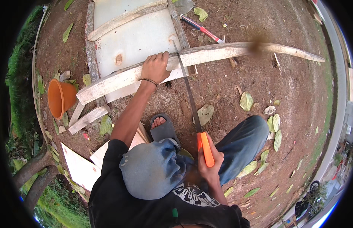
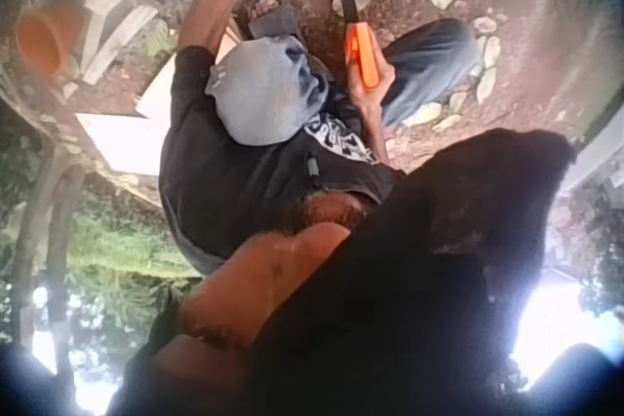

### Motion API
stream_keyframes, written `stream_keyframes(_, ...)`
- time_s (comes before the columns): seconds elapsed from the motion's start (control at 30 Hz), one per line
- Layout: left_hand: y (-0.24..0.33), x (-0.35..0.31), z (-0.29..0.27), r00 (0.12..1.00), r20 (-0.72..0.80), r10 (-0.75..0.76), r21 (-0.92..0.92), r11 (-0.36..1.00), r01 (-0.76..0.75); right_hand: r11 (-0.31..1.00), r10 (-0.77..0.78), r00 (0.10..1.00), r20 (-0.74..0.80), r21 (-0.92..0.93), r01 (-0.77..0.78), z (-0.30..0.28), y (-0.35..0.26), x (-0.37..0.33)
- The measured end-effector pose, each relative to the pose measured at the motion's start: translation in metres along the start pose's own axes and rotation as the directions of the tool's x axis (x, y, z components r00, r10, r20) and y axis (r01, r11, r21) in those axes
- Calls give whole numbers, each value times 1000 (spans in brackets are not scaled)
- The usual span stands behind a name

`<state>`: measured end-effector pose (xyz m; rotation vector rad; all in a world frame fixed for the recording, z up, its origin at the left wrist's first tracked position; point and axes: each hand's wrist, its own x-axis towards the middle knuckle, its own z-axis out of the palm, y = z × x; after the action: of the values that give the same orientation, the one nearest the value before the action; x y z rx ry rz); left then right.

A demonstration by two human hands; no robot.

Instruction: The person assembles a wooden frame by hammering nails into wooden planks and sawing a plank to size. They position the planks, hammer nails to secure them, and use a hand saw to cut a plank before attaching it to the frame.

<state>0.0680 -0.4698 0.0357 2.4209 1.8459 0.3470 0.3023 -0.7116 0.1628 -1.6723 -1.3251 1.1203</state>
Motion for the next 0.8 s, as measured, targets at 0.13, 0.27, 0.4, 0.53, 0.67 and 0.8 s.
stream_keyframes(0.13, 12, -3, 10, 1000, 12, -3, -23, 1000, 3, 999, -29, 999, 39, 23, 28, 39, -7, 139)
stream_keyframes(0.27, 4, -8, 12, 997, -74, 22, 14, 1000, -21, 1000, -19, 999, 39, -2, 19, 46, -14, 127)
stream_keyframes(0.4, 4, -4, 9, 999, -34, 4, 34, 999, -3, 997, -15, 999, 30, -70, 17, -19, 4, -23)
stream_keyframes(0.53, 14, 7, 6, 1000, 12, -25, -13, 1000, 25, 984, -175, 983, -49, 1, 175, 48, -4, 147)
stream_keyframes(0.67, 8, -8, 14, 993, -108, 53, 44, 998, -49, 989, -146, 988, -55, -2, 146, 49, 1, 112)
stream_keyframes(0.8, 6, -3, 7, 999, -39, 17, 37, 999, -15, 987, -136, 991, -15, -91, 134, -16, 7, -18)
